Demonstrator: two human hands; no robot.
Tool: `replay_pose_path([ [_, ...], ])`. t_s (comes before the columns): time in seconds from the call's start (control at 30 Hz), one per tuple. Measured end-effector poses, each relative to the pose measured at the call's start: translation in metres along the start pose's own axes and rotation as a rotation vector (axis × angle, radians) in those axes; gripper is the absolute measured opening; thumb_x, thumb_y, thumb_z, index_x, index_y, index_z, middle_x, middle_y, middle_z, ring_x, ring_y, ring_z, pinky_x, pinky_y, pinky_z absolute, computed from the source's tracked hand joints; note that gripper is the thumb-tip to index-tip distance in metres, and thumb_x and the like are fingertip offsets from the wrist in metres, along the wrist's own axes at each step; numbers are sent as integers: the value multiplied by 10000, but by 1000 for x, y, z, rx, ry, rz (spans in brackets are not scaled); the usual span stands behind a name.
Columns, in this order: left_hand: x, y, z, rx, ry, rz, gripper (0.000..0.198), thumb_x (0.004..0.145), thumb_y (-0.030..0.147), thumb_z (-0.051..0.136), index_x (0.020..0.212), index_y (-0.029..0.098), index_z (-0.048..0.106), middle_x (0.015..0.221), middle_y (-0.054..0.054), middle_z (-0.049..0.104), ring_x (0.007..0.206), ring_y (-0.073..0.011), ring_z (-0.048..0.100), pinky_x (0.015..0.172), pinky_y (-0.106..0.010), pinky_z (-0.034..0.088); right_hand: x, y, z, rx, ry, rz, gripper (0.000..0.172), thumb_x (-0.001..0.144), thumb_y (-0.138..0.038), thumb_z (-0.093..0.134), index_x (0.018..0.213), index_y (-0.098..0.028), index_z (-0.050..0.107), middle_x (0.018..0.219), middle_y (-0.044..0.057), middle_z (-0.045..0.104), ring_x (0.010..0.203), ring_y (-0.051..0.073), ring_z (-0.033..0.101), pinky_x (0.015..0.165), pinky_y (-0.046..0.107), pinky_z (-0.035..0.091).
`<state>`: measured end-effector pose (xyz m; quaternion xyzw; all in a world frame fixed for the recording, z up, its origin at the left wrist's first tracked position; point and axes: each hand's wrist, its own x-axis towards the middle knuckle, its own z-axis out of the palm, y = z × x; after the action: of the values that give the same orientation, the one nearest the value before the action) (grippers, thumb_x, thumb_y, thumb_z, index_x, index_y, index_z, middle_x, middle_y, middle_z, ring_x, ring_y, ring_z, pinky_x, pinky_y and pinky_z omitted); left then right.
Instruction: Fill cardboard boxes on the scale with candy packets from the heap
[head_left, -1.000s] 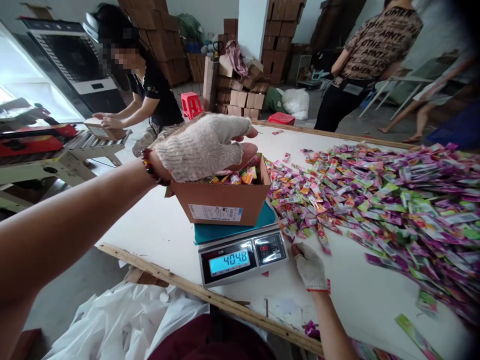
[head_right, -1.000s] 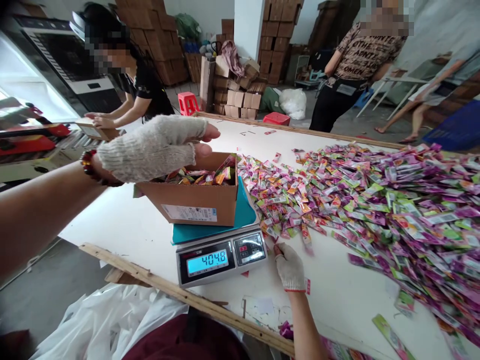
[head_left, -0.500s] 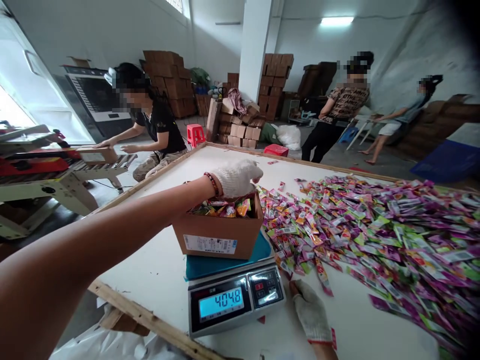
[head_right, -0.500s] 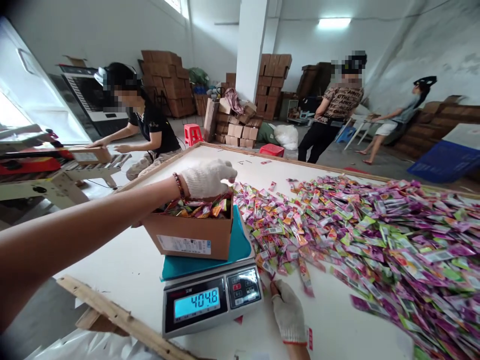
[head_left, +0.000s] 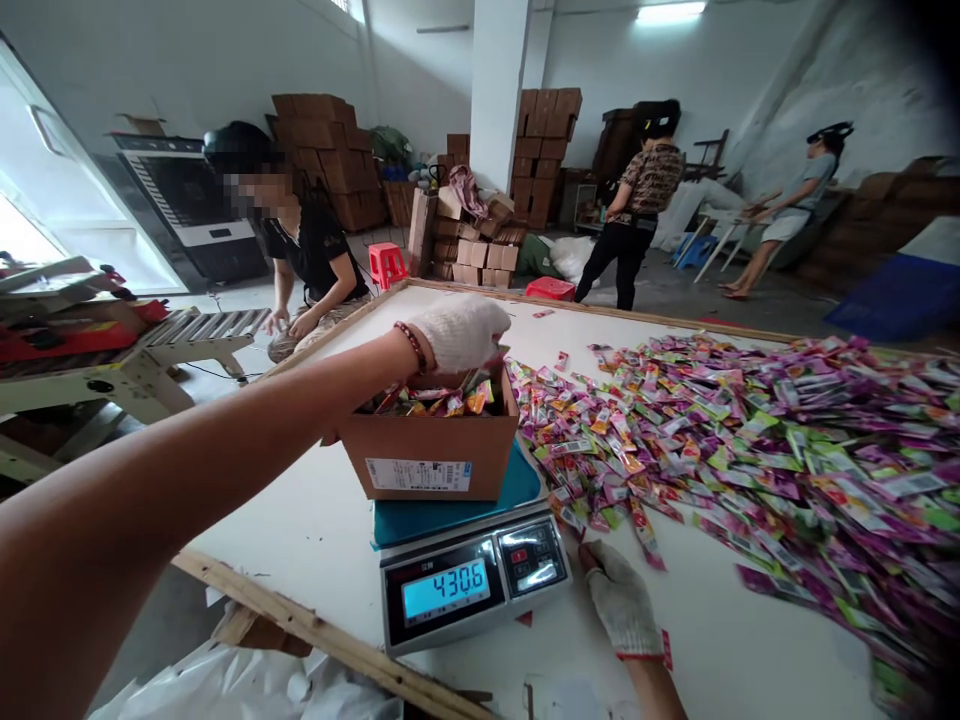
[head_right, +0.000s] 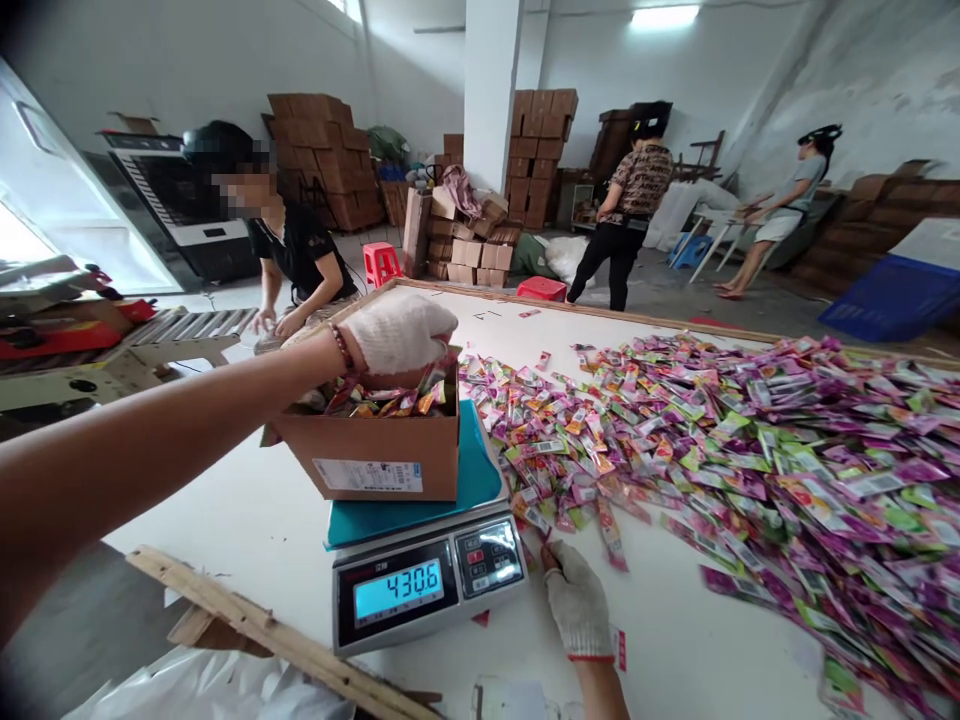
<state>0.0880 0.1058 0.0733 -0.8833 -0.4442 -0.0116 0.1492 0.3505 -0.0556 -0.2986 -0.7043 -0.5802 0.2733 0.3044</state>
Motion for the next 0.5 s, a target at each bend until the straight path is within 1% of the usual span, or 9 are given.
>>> replay_pose_path([
  [0.07, 2, 0, -17, -54, 187, -43, 206, 787, 192, 516, 861, 125, 697, 823, -85, 677, 756, -198, 586, 654, -308, 400, -1, 0, 0, -10, -4, -7, 324, 871, -456, 398, 808, -236, 628, 890, 75, 719, 885, 247, 647, 801, 338, 472],
  [0.13, 4, 7, -39, -129, 388, -67, 262, 835, 177, 459, 951, 100, 680, 884, -72, 677, 806, -165, 579, 737, -295, 433, -1, 0, -1, -23, -7, -8, 330, 886, -469, 396, 788, -235, 607, 863, 71, 707, 856, 243, 635, 775, 337, 453],
  [0.17, 5, 12, -50, -170, 453, -65, 308, 883, 214, 429, 1042, 77, 655, 964, -74, 673, 874, -150, 580, 800, -288, 439, -2, 1, 0, -27, -10, -8, 331, 892, -471, 395, 798, -233, 605, 872, 71, 705, 858, 241, 631, 774, 336, 447],
  [0.2, 5, 18, -59, -242, 481, -23, 363, 911, 306, 462, 1133, 66, 619, 1068, -68, 659, 950, -134, 575, 841, -261, 441, -2, 2, 0, -30, -12, -7, 331, 896, -470, 394, 816, -231, 607, 885, 74, 705, 865, 241, 629, 779, 336, 443],
  [0.23, 4, 24, -66, -359, 503, 34, 456, 898, 356, 514, 1243, 60, 558, 1206, -77, 619, 1048, -135, 557, 876, -241, 437, -2, 4, 0, -32, -14, -8, 334, 899, -471, 392, 831, -228, 610, 898, 77, 704, 878, 242, 628, 787, 336, 441],
  [0.3, -2, 35, -72, -526, 482, 142, 607, 866, 452, 552, 1350, 94, 477, 1328, -54, 554, 1123, -147, 541, 887, -231, 439, -1, 7, 2, -33, -17, -15, 345, 903, -479, 393, 848, -223, 618, 914, 81, 703, 899, 243, 625, 803, 334, 438],
  [0.33, -7, 39, -71, -549, 461, 175, 609, 870, 483, 530, 1348, 108, 484, 1299, -45, 570, 1102, -153, 552, 870, -241, 443, -1, 9, 3, -33, -17, -18, 350, 905, -486, 397, 851, -223, 622, 915, 80, 703, 899, 243, 623, 804, 333, 438],
  [0.43, -33, 38, -56, -476, 350, 161, 527, 916, 541, 459, 1219, 128, 584, 987, -13, 644, 862, -127, 580, 736, -248, 439, 0, 14, 5, -26, -10, -28, 346, 906, -487, 412, 871, -224, 635, 923, 74, 701, 898, 236, 618, 809, 324, 439],
  [0.5, -55, 30, -45, -484, 242, 99, 479, 947, 520, 440, 1192, 144, 607, 887, -4, 639, 764, -120, 562, 669, -243, 433, 1, 16, 6, -23, -5, -32, 330, 907, -471, 417, 882, -225, 634, 928, 70, 694, 904, 232, 612, 814, 322, 436],
])
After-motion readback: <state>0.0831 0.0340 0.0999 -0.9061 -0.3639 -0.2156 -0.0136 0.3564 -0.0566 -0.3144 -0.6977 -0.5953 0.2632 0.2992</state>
